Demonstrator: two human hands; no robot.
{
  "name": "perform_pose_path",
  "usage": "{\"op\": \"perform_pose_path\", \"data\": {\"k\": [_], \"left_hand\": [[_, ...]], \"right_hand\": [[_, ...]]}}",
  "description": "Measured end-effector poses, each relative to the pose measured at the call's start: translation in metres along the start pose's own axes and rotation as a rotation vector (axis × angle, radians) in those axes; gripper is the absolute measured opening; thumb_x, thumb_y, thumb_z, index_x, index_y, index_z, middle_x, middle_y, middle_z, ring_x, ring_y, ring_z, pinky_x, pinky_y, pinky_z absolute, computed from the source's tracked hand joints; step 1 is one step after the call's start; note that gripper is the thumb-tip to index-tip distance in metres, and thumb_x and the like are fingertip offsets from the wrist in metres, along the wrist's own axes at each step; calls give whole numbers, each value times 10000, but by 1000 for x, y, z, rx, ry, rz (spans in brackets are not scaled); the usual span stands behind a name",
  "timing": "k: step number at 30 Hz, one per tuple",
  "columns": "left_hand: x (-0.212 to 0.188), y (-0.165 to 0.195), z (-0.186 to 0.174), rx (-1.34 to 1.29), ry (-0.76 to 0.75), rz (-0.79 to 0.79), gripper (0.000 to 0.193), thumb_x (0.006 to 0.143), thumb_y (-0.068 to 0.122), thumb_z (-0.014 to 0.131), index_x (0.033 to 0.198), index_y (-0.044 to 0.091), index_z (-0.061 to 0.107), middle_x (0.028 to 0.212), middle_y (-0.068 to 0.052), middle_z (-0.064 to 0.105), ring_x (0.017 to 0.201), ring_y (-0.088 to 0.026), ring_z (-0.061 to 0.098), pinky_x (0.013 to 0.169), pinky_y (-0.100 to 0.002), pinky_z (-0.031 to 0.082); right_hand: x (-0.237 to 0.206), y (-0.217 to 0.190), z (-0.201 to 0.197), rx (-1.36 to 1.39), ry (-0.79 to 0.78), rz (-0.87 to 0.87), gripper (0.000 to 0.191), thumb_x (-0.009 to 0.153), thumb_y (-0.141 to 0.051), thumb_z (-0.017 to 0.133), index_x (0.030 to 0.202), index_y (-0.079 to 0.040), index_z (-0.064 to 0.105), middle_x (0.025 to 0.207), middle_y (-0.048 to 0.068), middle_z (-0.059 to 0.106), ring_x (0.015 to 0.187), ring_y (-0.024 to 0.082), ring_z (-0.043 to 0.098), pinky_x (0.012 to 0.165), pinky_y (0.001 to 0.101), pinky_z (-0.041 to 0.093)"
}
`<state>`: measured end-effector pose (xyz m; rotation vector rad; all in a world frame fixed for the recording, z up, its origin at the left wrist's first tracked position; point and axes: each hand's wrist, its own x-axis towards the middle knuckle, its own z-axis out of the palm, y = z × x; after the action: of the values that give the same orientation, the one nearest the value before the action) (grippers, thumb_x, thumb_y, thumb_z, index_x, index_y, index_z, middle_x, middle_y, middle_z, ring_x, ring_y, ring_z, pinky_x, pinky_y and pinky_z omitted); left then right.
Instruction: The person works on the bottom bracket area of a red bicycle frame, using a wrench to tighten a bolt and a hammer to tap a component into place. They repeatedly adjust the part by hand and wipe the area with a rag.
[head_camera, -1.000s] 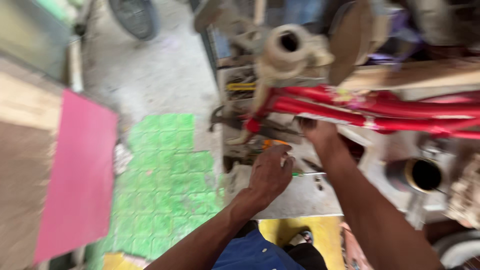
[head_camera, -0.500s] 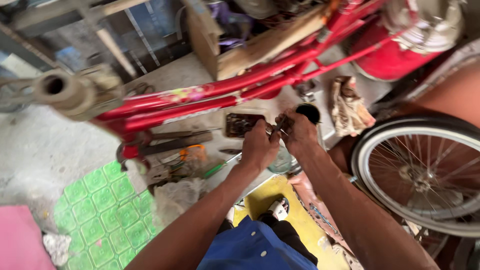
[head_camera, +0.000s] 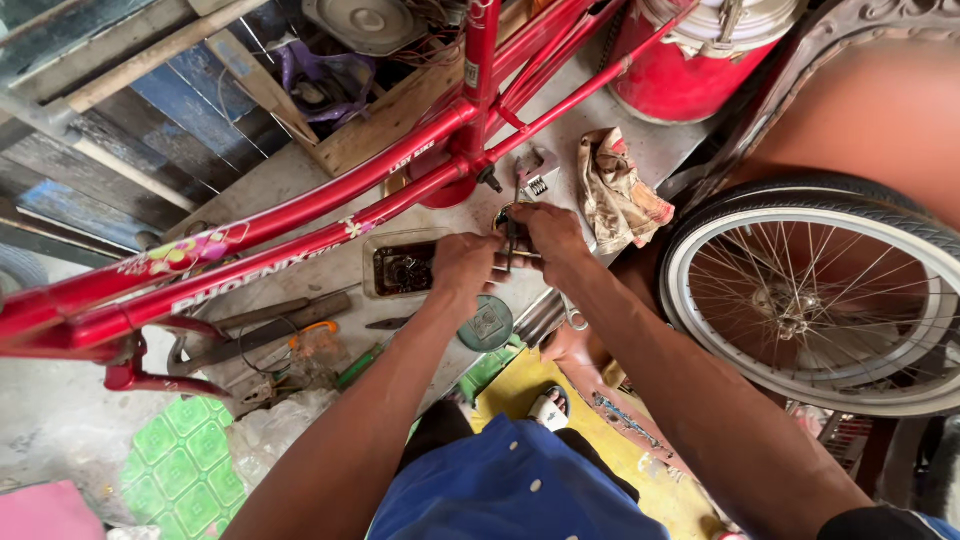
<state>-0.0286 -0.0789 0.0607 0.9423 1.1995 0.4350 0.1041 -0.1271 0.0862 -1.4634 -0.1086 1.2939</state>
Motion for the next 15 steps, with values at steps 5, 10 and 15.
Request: {"op": "perform_pose_path", "data": {"k": [5,10,15], "left_hand": [[45,18,-11,-147,98,-112,228,866,330,728,879,111,670,693,13,634,583,-151,617,523,-348,439],[85,31,-1,-371,-59,-258,339,884,467,709,908,150,593,819,5,590,637,-171,515,636,-396,415],[98,33,10,-486,-115,-355,344,858,431,704,1019,132,651,1062,-7,647,964,-191,558,818,-417,445]], "right_hand": [[22,2,-3,-113,12,-100,156,959,-164,653,965,-17,706,696,66,667,529,160,589,418,331,481],[40,6,-2,-75,11,-91,142,939,-119,657,934,13,710,671,80,608,469,136,490,376,311,380],[45,5,11,57,18,-28,198,956,-107,630,824,41,623,658,124,596,450,162,489,364,319,343]]}}
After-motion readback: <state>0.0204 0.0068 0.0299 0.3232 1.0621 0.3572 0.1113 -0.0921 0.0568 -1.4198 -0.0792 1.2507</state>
